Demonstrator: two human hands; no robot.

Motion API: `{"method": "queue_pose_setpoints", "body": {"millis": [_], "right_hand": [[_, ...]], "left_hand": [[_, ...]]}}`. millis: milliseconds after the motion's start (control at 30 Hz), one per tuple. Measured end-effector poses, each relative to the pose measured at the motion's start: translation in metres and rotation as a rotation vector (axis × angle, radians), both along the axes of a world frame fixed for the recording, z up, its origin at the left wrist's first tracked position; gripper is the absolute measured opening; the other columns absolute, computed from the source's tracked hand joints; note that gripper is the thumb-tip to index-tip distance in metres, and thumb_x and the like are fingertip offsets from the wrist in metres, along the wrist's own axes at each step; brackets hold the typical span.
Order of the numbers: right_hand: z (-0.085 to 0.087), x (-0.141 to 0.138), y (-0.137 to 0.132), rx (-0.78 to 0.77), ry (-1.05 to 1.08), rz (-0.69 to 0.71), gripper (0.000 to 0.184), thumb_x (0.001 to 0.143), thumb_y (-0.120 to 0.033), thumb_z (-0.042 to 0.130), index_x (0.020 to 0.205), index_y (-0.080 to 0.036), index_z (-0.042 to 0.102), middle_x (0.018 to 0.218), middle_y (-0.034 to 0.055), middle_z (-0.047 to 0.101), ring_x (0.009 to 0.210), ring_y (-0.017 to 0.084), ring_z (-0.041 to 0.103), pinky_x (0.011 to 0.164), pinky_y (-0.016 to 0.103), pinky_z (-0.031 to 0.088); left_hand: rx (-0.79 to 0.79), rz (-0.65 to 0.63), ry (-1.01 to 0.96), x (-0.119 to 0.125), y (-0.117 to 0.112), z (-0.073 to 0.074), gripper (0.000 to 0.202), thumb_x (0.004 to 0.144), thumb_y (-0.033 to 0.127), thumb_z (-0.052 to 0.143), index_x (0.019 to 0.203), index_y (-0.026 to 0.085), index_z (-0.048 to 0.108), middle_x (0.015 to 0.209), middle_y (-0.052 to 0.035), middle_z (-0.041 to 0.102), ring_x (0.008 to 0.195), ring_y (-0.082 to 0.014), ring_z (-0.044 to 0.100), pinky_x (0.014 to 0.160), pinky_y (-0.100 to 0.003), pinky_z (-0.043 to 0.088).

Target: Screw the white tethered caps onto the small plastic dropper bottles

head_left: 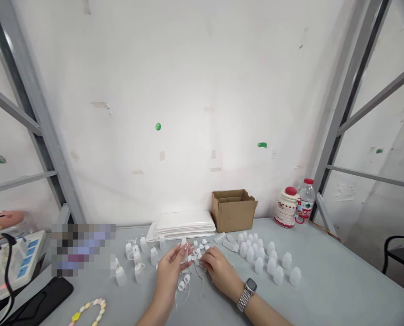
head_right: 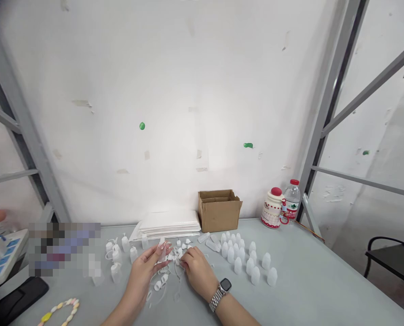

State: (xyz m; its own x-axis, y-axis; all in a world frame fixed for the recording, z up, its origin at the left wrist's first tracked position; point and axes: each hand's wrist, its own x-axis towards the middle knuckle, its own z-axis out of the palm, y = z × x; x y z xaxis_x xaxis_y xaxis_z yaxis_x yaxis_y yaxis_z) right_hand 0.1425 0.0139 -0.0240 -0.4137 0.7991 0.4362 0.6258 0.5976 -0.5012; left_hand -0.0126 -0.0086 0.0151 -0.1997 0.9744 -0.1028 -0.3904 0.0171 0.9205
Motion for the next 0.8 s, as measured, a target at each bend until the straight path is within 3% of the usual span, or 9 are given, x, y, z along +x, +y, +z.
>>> {"method": "queue_pose_setpoints", "body": {"millis": [233,400,500,667,800], "right_hand": [[-0.004,0.005,0.003,-0.086,0.057,-0.021,0.018,0.078,-0.007,0.050,0.084,-0.019,0.063,0.089,0.0068,0.058,0.086,0.020,0.052,0.078,0.030,0.043],[-0.002,0.006,0.003,-0.054,0.088,-0.051,0.013,0.081,-0.012,0.049,0.083,-0.019,0.059,0.089,0.0065,0.057,0.085,0.021,0.050,0.077,0.032,0.041],[0.002,0.006,0.005,-0.048,0.263,-0.067,0.009,0.083,-0.021,0.049,0.083,-0.019,0.058,0.087,0.0058,0.058,0.086,0.021,0.050,0.078,0.033,0.039],[0.007,0.009,0.012,-0.322,0.759,-0.150,0.030,0.074,-0.048,0.057,0.073,-0.018,0.059,0.074,0.0042,0.062,0.075,0.021,0.055,0.070,0.032,0.042],[0.013,0.012,0.014,-0.385,0.881,-0.173,0.040,0.069,-0.057,0.057,0.073,-0.017,0.059,0.072,0.0049,0.064,0.075,0.022,0.059,0.072,0.033,0.044]], "left_hand": [[-0.023,-0.023,-0.013,0.001,0.001,-0.002,0.029,0.061,0.033,0.072,0.081,0.014,0.066,0.092,-0.0122,0.071,0.095,-0.0280,0.063,0.069,-0.032,0.055],[-0.046,0.007,-0.023,0.005,0.002,-0.006,0.033,0.053,0.029,0.078,0.080,0.015,0.064,0.084,-0.0102,0.072,0.089,-0.0280,0.065,0.067,-0.035,0.055],[-0.027,0.010,-0.001,0.008,0.002,-0.007,0.040,0.045,0.029,0.081,0.078,0.015,0.064,0.076,-0.0092,0.072,0.083,-0.0280,0.066,0.064,-0.035,0.055],[0.008,-0.013,0.094,0.013,-0.001,-0.005,0.045,0.040,0.035,0.081,0.077,0.012,0.067,0.071,-0.0094,0.072,0.079,-0.0288,0.066,0.061,-0.036,0.055],[0.064,-0.039,0.172,0.015,-0.004,-0.006,0.042,0.044,0.035,0.078,0.079,0.014,0.069,0.074,-0.0080,0.071,0.077,-0.0268,0.065,0.058,-0.034,0.055]]}}
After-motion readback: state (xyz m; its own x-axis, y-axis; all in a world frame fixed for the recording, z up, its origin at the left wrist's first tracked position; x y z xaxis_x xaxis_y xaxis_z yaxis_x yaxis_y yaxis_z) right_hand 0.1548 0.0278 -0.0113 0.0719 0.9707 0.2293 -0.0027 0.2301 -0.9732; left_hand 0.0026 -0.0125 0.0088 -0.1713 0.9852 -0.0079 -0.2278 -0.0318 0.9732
